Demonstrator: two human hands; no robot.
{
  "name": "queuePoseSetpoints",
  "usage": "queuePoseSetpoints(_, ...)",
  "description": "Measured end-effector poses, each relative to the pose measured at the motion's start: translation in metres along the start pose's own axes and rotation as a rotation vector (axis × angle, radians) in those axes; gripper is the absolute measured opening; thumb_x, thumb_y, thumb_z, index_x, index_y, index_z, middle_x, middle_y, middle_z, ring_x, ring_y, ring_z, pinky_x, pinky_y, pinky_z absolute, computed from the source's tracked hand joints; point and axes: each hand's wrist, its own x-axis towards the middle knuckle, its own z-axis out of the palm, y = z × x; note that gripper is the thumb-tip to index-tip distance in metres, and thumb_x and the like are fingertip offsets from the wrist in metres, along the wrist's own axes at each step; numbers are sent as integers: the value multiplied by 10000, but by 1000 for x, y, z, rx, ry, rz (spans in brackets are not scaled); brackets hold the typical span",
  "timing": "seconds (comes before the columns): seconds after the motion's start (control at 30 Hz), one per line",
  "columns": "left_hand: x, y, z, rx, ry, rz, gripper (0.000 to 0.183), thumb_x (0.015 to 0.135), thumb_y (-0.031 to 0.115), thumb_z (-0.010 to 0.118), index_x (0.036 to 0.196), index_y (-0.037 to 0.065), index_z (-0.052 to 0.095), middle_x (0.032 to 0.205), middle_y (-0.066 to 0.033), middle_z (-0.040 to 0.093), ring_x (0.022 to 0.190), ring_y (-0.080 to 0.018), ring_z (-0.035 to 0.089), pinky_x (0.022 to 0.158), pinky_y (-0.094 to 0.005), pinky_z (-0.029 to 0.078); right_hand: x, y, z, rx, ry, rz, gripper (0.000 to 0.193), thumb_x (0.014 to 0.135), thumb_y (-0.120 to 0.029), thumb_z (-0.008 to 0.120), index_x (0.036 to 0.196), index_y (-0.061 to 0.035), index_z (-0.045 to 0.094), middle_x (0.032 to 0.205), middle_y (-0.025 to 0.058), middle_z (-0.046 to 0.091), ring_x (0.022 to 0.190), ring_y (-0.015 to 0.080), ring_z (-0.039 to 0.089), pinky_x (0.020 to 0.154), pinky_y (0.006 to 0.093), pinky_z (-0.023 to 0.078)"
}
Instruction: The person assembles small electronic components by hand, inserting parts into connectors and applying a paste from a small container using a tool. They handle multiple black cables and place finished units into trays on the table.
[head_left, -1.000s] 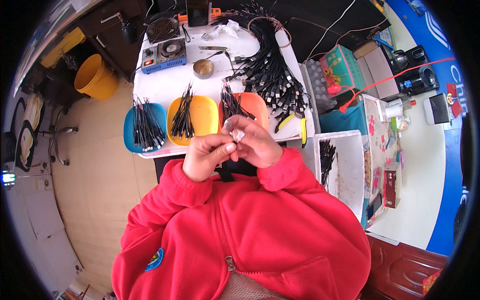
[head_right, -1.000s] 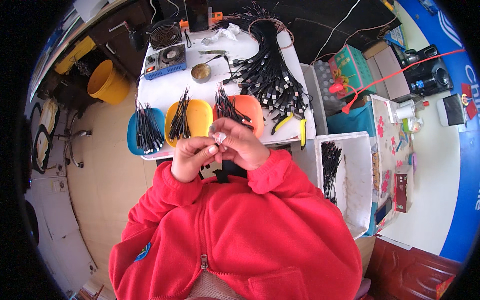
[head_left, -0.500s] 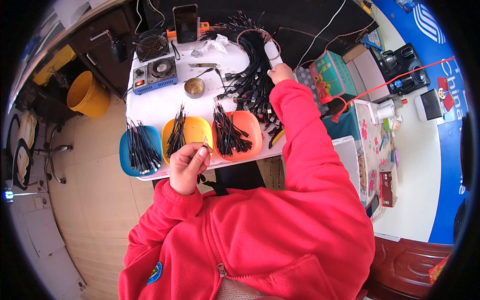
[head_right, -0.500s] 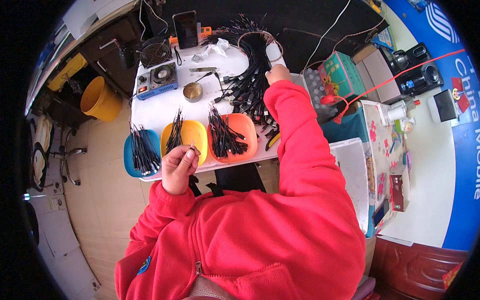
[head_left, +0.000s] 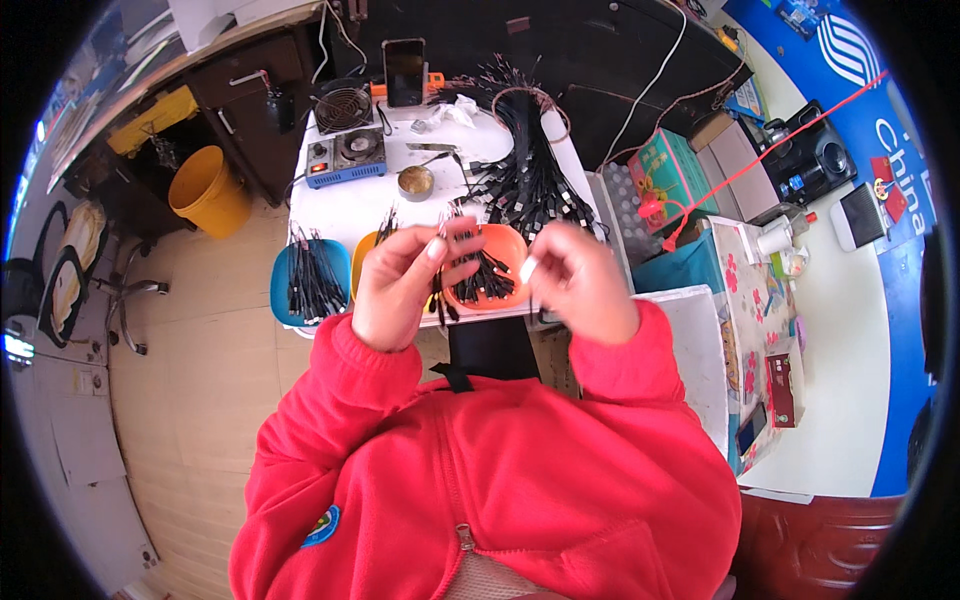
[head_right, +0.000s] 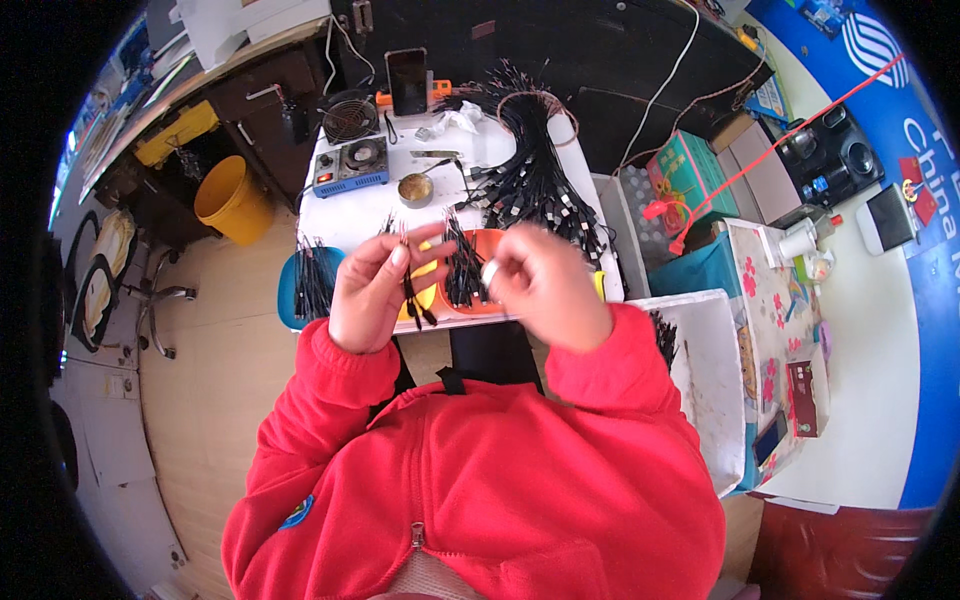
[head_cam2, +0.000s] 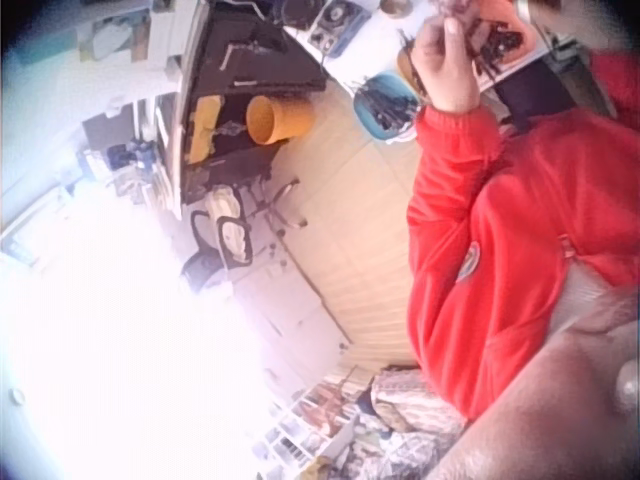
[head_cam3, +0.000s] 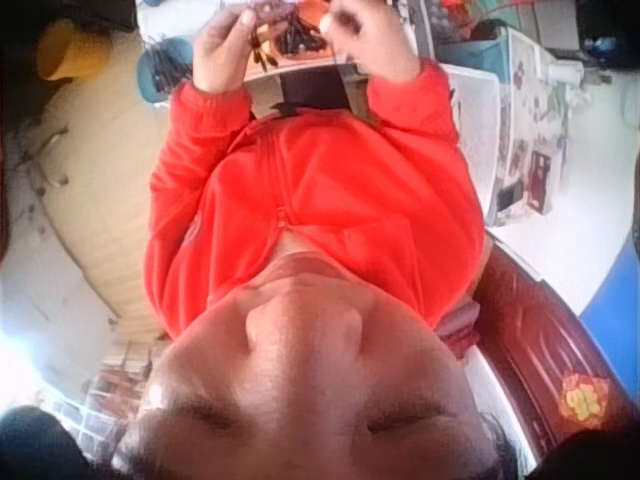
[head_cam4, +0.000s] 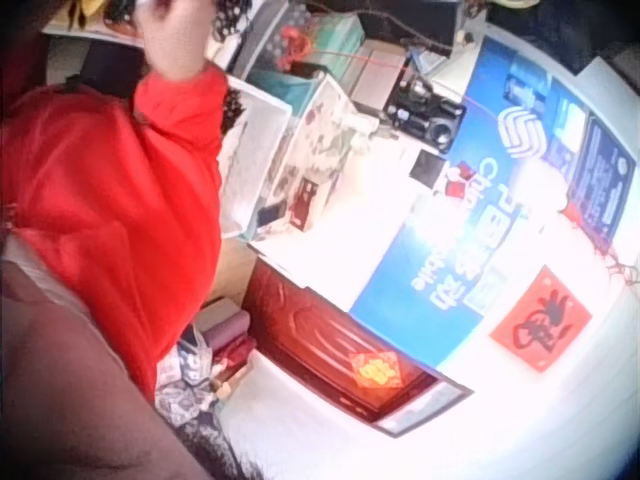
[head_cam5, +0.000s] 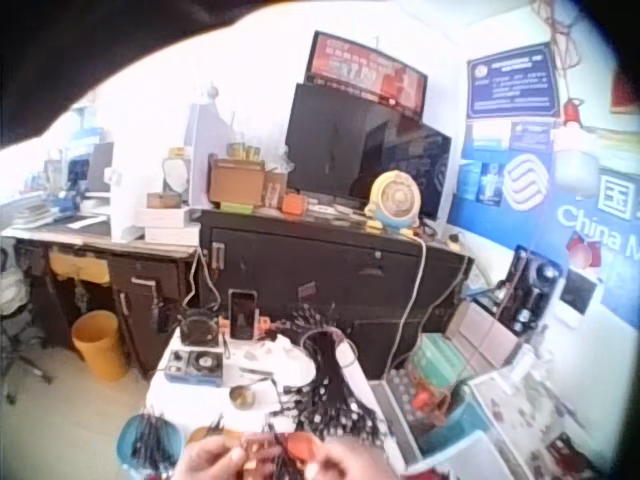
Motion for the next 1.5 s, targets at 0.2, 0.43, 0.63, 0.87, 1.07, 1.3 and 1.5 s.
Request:
queuePoseSetpoints(0.2,3,34,14,-80,44,195,175,1011,82,458,1035,-26,594,1232,-168,602,871,-199,665,721,-275,536,-42,-25,64,-119,-333,-163,155,804,-151,647,828,-48,533,816,126,555,757,325,586,660,425,457)
queuePoseSetpoints(0.43,-46,29,9,108,40,291,133,994,62,482,952,-18,580,1030,-122,645,587,-56,401,541,-195,336,-25,-5,69,156,-295,-165,210,857,-205,680,917,-11,628,802,73,595,711,187,579,652,320,466)
queuePoseSetpoints(0.63,-74,27,13,84,-46,210,123,991,45,478,953,-19,576,1017,-157,645,564,-58,399,561,-200,362,24,-32,53,858,-227,11,231,921,-118,640,1100,27,635,909,7,647,773,51,561,644,186,442)
queuePoseSetpoints(0.87,-82,27,2,-32,-83,54,134,1001,62,469,988,-1,587,994,-175,663,585,-84,474,552,-207,366,23,-45,69,902,-215,-37,180,900,-85,674,1027,33,625,900,31,658,794,67,606,725,207,497)
queuePoseSetpoints(1.07,-78,27,-1,51,164,102,161,989,108,528,1042,-20,610,925,-131,703,623,-122,604,529,-203,415,5,-51,82,834,-92,-170,105,912,-37,642,996,20,614,911,34,643,795,64,596,740,217,491)
queuePoseSetpoints(1.3,-80,25,6,170,165,136,157,983,77,532,1000,-37,639,782,-71,657,539,-51,437,491,-181,331,0,-44,93,815,-96,-160,99,928,-45,622,999,21,602,874,35,650,743,71,613,686,203,492)
queuePoseSetpoints(1.5,-80,21,6,19,125,67,152,980,76,535,972,-37,637,734,-52,615,535,-46,390,491,-180,306,-7,-34,106,1223,-126,71,140,933,-81,628,1017,26,594,895,57,660,771,96,625,743,227,499)
